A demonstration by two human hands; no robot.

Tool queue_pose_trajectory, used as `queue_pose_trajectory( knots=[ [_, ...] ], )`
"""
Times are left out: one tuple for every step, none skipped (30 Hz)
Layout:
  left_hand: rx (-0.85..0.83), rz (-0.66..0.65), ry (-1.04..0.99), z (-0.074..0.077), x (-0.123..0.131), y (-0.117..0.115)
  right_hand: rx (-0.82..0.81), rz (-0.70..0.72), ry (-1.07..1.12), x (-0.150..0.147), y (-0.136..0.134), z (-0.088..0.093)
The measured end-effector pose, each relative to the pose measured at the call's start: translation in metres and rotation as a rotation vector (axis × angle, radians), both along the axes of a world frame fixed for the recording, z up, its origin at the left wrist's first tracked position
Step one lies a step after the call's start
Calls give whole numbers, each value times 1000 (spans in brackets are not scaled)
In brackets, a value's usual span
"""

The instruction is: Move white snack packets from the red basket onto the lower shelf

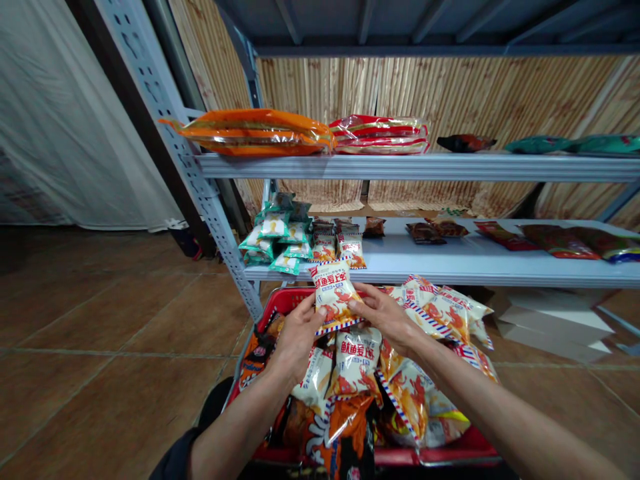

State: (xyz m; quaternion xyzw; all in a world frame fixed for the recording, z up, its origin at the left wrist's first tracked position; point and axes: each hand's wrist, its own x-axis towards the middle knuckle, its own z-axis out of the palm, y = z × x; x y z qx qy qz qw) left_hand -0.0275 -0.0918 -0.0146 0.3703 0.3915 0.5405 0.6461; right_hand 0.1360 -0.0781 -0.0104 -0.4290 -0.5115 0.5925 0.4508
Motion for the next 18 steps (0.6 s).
queue_pose_trajectory(
  knots=[
    [2,-15,1,1,1,0,0,19,17,0,0,1],
    [5,-30,2,2,1,0,0,38,36,1,-1,2],
    [11,-45,2,3,2,-1,1,48,50,1,-1,2],
    [16,-60,1,4,2,-1,0,47,55,1,-1,3],
    [18,-74,-2,5,2,-1,-3,33,50,2,-1,3],
    [16,-89,-6,6,1,-1,-4,10,39,2,0,2],
    [11,-103,-12,6,1,-1,-6,-16,27,2,0,1],
    [5,-117,-17,6,-1,-1,-10,-39,15,1,1,1],
    [-2,-127,-20,6,-2,-1,-14,-58,10,1,2,0],
    [-10,-127,-21,6,-3,-1,-19,-70,9,0,2,0],
    [-18,-120,-18,5,-4,-1,-24,-76,9,-1,3,0],
    [-26,-106,-14,4,-5,0,-30,-78,7,-3,3,0],
    [-31,-90,-11,3,-6,0,-35,-77,2,-4,3,1],
    [-32,-76,-8,2,-6,1,-39,-77,-4,-6,3,1],
    [-26,-66,-9,1,-6,1,-44,-76,-9,-8,3,2],
    [-13,-63,-13,0,-6,1,-49,-78,-14,-9,3,2],
    [6,-65,-17,0,-6,1,-54,-86,-16,-10,2,2],
    [25,-67,-20,-1,-7,1,-60,-95,-18,-11,2,2]
  ],
)
